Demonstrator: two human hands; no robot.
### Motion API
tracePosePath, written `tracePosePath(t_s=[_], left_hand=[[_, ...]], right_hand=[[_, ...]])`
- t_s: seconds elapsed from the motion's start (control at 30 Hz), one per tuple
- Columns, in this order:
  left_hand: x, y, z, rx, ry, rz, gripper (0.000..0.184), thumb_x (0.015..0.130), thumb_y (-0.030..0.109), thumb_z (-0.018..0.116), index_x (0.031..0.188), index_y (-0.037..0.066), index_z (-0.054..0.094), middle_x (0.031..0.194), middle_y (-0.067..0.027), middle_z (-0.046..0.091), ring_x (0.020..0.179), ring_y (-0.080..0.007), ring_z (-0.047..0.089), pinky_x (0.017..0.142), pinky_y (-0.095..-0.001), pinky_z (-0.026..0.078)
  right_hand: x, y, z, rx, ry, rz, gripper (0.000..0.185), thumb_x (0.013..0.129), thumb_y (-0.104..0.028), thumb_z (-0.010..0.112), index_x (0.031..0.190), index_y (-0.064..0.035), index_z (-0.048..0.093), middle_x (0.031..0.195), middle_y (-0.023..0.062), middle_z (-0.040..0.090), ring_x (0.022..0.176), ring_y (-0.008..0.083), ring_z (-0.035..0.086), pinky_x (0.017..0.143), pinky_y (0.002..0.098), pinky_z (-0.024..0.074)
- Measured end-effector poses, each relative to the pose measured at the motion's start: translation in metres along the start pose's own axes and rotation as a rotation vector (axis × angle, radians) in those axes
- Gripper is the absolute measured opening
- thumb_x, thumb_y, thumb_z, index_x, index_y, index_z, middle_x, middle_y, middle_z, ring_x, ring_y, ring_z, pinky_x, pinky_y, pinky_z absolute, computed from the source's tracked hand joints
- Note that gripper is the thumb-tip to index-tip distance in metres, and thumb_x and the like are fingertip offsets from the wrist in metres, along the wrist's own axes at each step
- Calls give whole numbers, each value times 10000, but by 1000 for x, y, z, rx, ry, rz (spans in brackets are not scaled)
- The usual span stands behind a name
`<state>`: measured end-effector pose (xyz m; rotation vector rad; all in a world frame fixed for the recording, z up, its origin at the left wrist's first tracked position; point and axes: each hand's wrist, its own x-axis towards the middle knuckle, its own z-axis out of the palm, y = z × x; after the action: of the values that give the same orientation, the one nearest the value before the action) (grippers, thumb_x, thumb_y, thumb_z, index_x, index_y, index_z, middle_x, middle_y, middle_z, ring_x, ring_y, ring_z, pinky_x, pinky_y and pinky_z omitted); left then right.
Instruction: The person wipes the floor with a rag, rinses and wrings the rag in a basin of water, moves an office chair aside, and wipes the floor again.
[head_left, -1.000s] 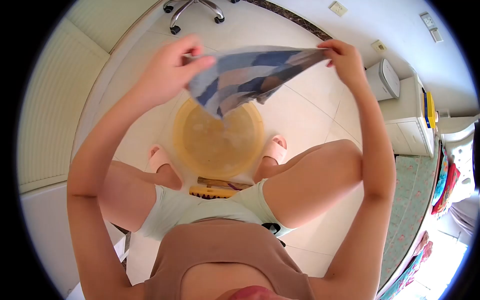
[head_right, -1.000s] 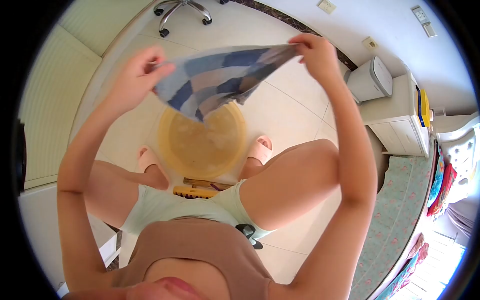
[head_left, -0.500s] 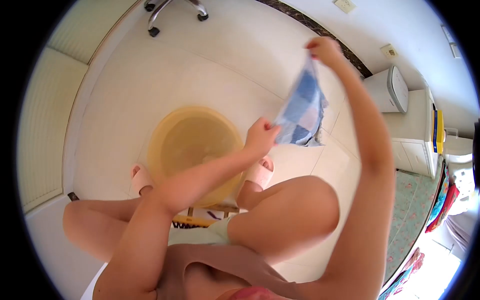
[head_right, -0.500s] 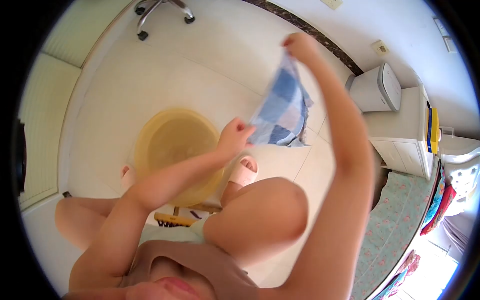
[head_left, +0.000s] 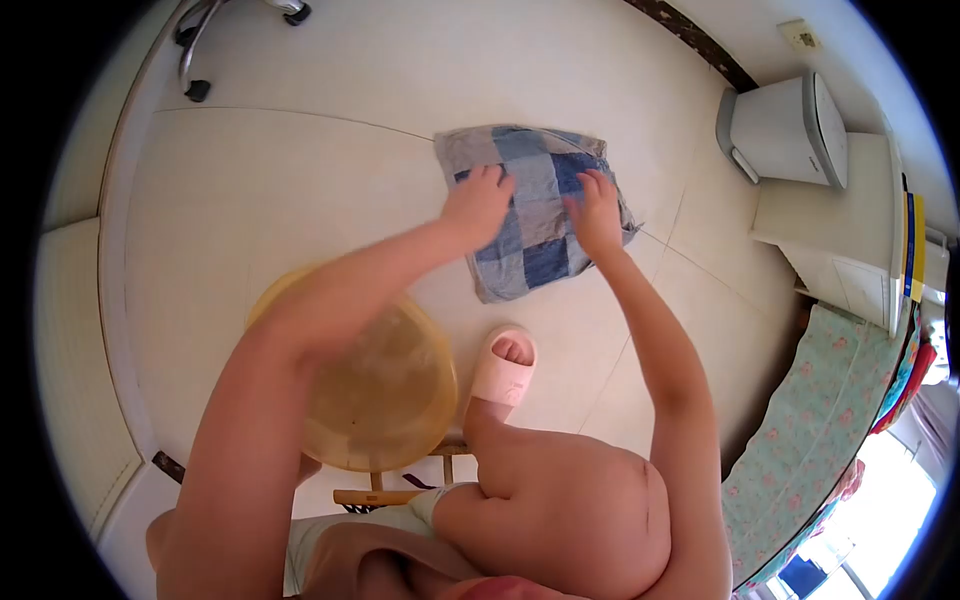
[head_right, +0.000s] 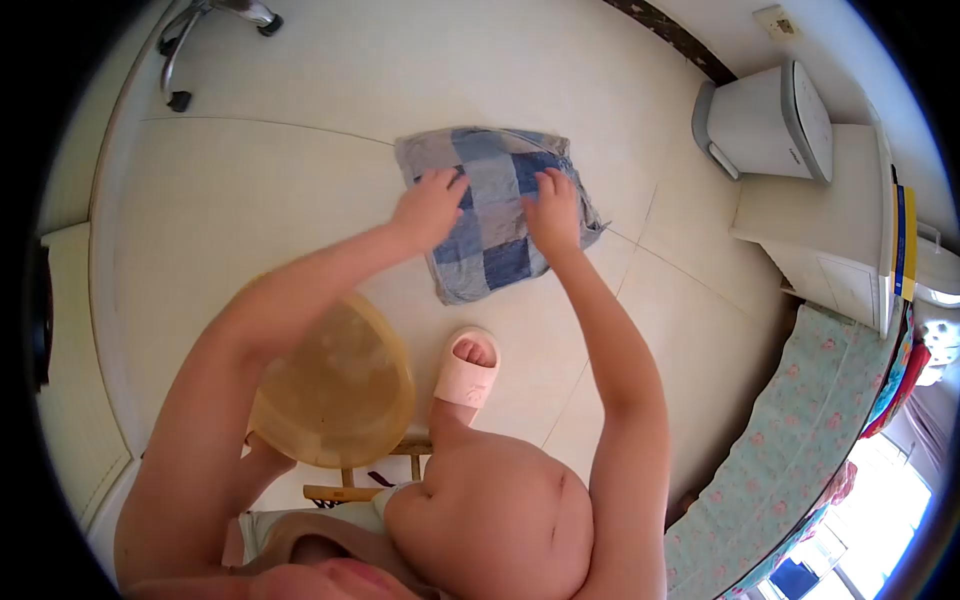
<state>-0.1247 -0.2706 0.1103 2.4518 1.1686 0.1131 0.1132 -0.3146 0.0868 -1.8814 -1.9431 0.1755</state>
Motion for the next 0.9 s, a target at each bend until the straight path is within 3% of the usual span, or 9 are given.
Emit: tracePosePath(t_s=[0.1,0.2,0.4,0.6,0.63,0.7,0.77,0.87,0.9], left_hand=[[14,-18,-5,240,-241,-115,887,675,307,836,1420,111,396,1306,-133,432,1200,-336,431,892,-400,508],[14,-29,0,233,-205,-74,1032,552,335,892,1424,139,377,1313,-104,393,1199,-307,402,890,-354,506],[19,-27,-1,283,-180,16,1066,503,370,893,1404,80,404,1247,-159,445,1191,-310,419,995,-408,412],[19,-32,10,386,-75,82,1062,461,365,897,1366,51,439,1280,-186,442,1208,-328,405,1053,-410,351],[21,-34,10,394,-75,81,1045,470,377,898,1353,56,441,1289,-193,434,1203,-335,399,1048,-414,348],[21,-33,10,403,-87,85,1013,488,401,901,1328,67,446,1306,-206,419,1193,-349,386,1038,-421,341],[23,-31,7,393,-135,79,1022,486,410,902,1333,67,443,1306,-215,415,1196,-354,383,1043,-428,339],[27,-29,2,340,-193,53,1071,475,395,907,1371,64,423,1326,-224,389,1225,-365,372,1065,-432,335],[26,-30,1,313,-212,40,1093,469,386,909,1388,63,413,1336,-226,377,1239,-370,368,1075,-431,333]], right_hand=[[-3,-5,10,-70,37,-28,291,847,-169,628,1100,-26,601,1178,167,571,1091,368,541,936,449,453],[23,10,21,-37,0,104,267,854,-179,619,1096,-65,609,1150,138,570,1060,339,557,889,444,484],[79,35,18,-291,-231,238,178,866,-150,588,1035,-173,639,1066,93,559,1020,307,591,792,461,533],[138,76,12,-204,-621,257,176,749,-159,674,917,-154,727,977,144,690,943,299,674,792,416,551],[156,73,2,-226,-636,202,175,708,-182,680,857,-124,750,805,143,712,789,264,705,704,366,572],[187,84,-6,128,-761,479,179,724,-187,656,847,-95,747,646,122,662,464,227,624,483,335,534],[199,57,-21,74,-600,557,183,732,-135,672,896,-70,718,702,91,670,576,223,638,503,367,517],[179,54,14,-111,22,352,153,786,-102,626,917,-47,683,717,135,669,668,313,652,637,410,532],[173,45,18,-91,47,341,154,800,-95,610,935,-54,672,795,144,669,755,326,644,692,419,526]])
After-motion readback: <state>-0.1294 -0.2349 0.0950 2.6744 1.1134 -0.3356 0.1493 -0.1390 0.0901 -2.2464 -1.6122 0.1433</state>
